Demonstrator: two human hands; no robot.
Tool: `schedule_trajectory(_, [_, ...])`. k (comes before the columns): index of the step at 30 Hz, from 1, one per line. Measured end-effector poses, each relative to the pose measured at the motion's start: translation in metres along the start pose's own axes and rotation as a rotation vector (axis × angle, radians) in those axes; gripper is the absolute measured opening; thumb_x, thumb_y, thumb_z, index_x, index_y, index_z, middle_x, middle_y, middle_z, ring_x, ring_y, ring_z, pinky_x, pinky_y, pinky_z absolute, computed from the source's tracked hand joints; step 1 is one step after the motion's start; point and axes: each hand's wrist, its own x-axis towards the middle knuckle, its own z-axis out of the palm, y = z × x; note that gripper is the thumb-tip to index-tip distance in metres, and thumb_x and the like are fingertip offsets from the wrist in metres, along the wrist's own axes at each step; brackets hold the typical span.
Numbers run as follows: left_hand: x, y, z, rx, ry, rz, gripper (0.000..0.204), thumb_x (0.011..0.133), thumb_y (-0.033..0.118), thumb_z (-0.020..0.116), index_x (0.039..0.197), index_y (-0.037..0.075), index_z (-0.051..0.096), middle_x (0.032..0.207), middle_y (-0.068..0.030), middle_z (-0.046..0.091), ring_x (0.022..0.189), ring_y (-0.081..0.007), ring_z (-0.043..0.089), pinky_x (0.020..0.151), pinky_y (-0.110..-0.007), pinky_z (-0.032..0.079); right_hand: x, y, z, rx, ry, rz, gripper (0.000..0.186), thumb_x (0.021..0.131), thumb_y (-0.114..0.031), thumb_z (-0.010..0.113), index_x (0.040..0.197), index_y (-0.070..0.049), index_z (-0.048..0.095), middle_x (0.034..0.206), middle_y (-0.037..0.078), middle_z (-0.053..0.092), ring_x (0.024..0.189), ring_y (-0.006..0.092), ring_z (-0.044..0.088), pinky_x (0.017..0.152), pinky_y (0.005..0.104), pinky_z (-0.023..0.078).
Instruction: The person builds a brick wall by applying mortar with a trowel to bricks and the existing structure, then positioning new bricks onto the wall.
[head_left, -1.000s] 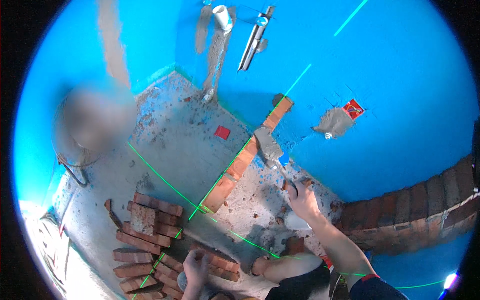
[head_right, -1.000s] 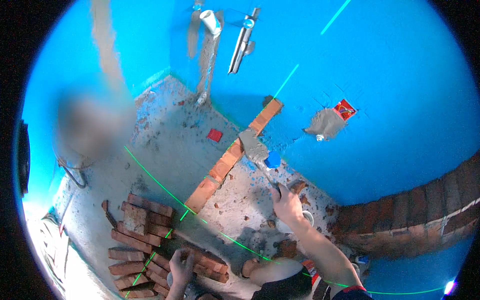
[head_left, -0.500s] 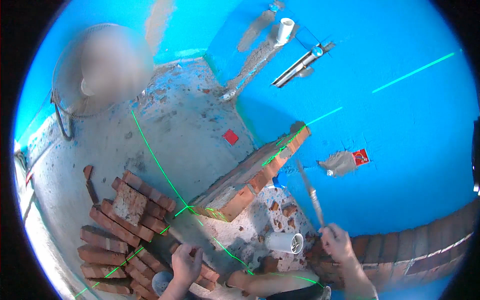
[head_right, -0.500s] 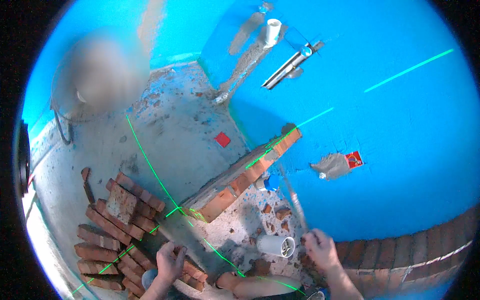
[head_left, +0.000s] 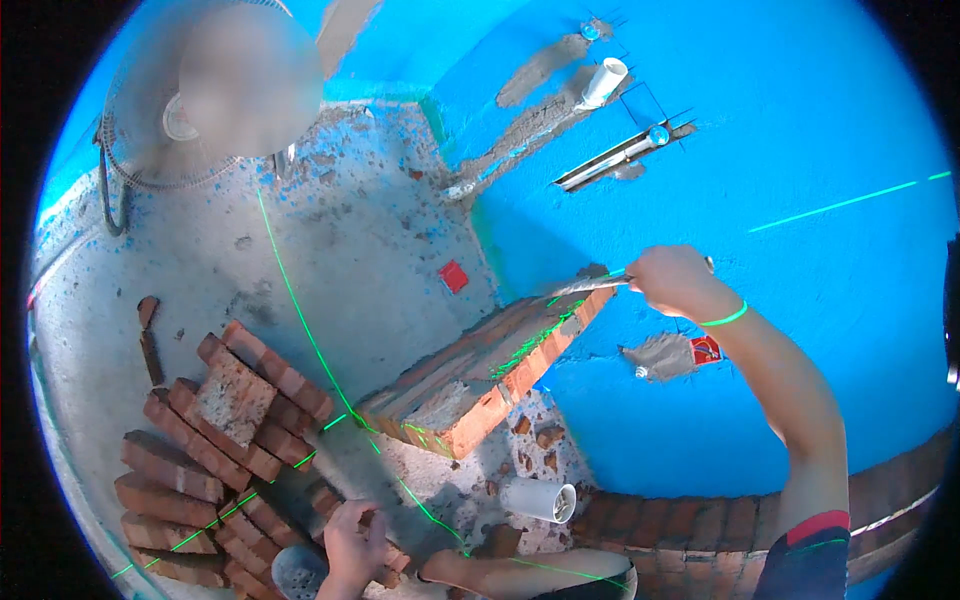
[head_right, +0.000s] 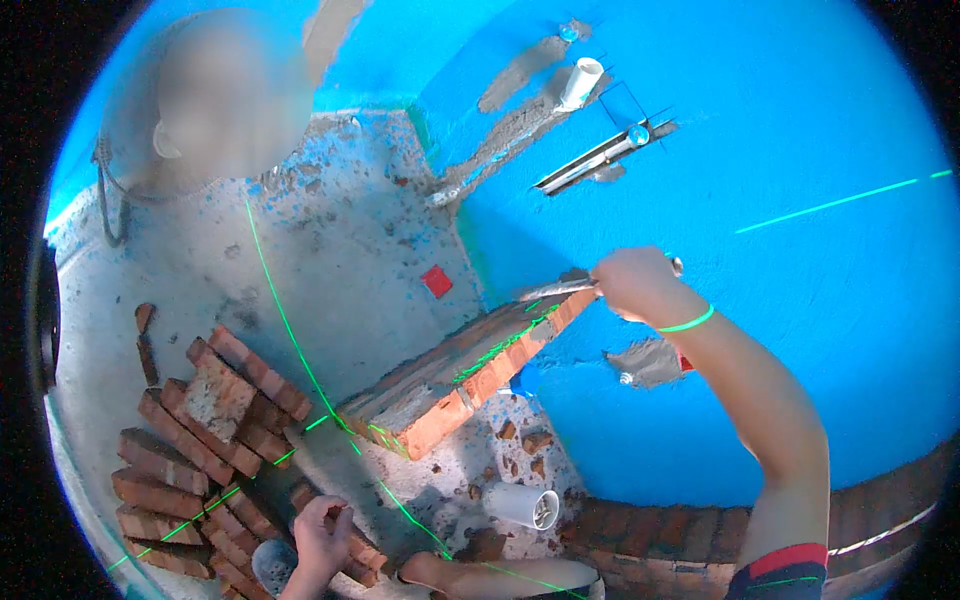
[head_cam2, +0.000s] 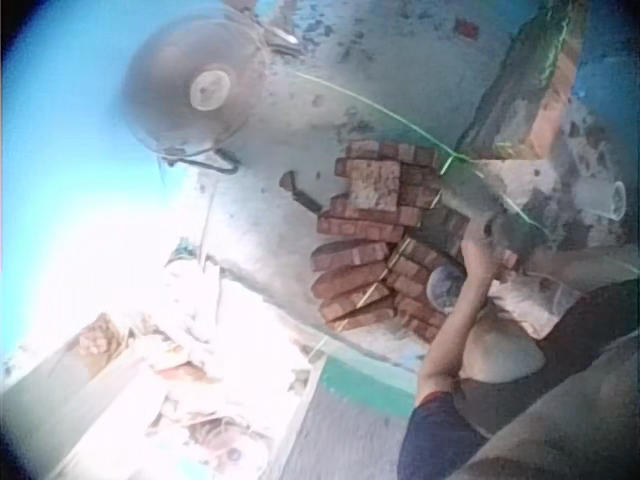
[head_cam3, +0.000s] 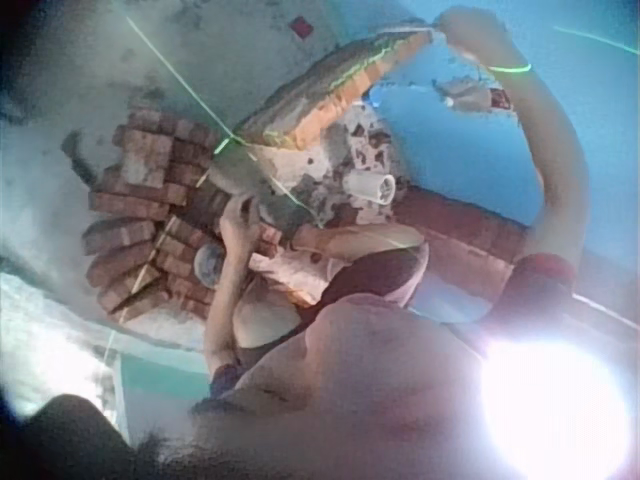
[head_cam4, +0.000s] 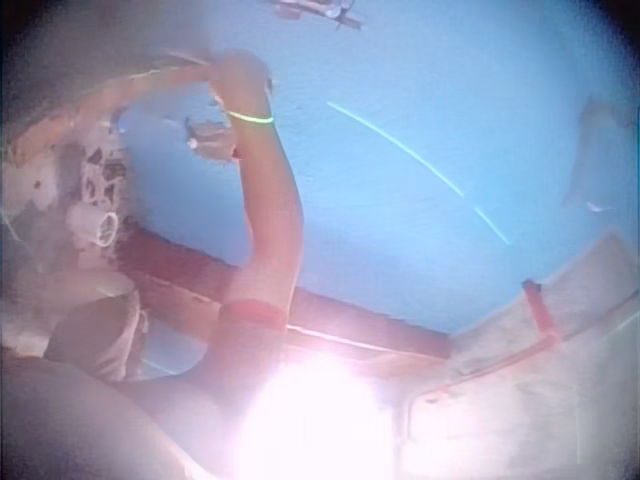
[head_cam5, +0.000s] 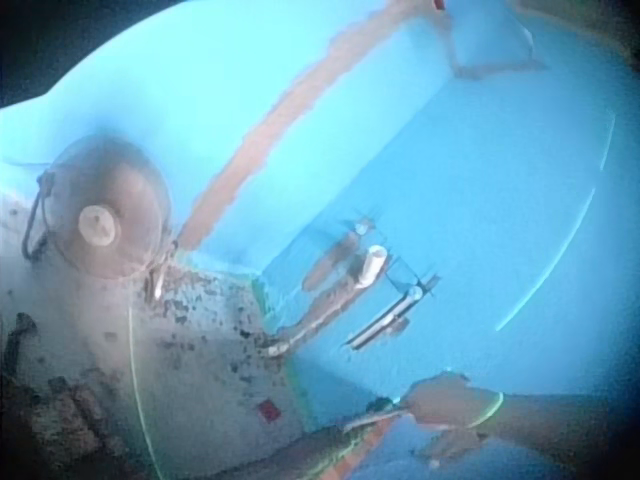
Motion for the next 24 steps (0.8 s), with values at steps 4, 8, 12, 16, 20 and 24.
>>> schedule_trajectory(4, [0.001,-0.011,-0.002,-0.001,0.013,-0.026,0.015,0.074,-0.001,0.068,0.088,0.001,0.064,0.078,-0.0143,0.063,0.067,-0.0269,0.064,0.063,-0.034,0.052,0.022,-0.012,0.001,-0.063,-0.06,-0.034,0.011,0.081,-0.015,0.063,0.086,-0.014,0.073,0.085,0.01,0.07,0.082,0.0291,0.069,0.065,0.0427,0.054])
schedule_trajectory(8, [0.003,-0.012,-0.005,0.014,0.02,-0.024,0.014,0.074,-0.001,0.068,0.088,0.001,0.064,0.078,-0.0148,0.063,0.068,-0.0272,0.064,0.063,-0.035,0.052,0.025,-0.01,0.002,-0.157,-0.092,-0.056,0.011,0.078,-0.011,0.063,0.083,-0.012,0.073,0.086,0.011,0.071,0.08,0.0291,0.07,0.064,0.0414,0.054])
schedule_trajectory(12, [0.006,-0.018,-0.005,-0.016,0.01,-0.039,0.014,0.075,0.0,0.067,0.088,0.001,0.063,0.078,-0.0144,0.064,0.068,-0.0271,0.064,0.063,-0.035,0.052,0.015,0.01,0.018,-0.196,-0.077,-0.075,0.011,0.079,-0.012,0.063,0.084,-0.013,0.074,0.085,0.012,0.07,0.08,0.03,0.07,0.064,0.0411,0.054])
schedule_trajectory(16, [0.007,-0.013,-0.003,-0.016,0.005,-0.083,0.013,0.076,0.0,0.067,0.088,0.001,0.063,0.079,-0.0142,0.064,0.069,-0.0269,0.065,0.064,-0.034,0.052,-0.003,0.029,0.015,-0.114,-0.112,-0.025,0.011,0.083,-0.02,0.065,0.089,-0.015,0.073,0.086,0.01,0.069,0.081,0.0301,0.069,0.065,0.0419,0.054])
schedule_trajectory(20, [0.006,-0.014,-0.002,-0.019,0.008,-0.095,0.013,0.076,0.001,0.068,0.088,0.001,0.063,0.079,-0.0141,0.064,0.069,-0.0267,0.065,0.064,-0.034,0.051,-0.014,0.053,0.009,-0.099,-0.118,0.013,0.014,0.086,-0.027,0.064,0.093,-0.017,0.072,0.086,0.009,0.068,0.083,0.0294,0.068,0.066,0.043,0.054])
schedule_trajectory(24, [0.006,-0.015,0.002,-0.01,0.006,-0.049,0.014,0.076,0.0,0.068,0.088,0.001,0.063,0.078,-0.0138,0.064,0.068,-0.0262,0.064,0.063,-0.034,0.051,-0.013,0.053,0.014,-0.067,-0.095,0.1,0.016,0.088,-0.028,0.063,0.094,-0.016,0.072,0.083,0.01,0.067,0.083,0.0301,0.068,0.067,0.0444,0.053])
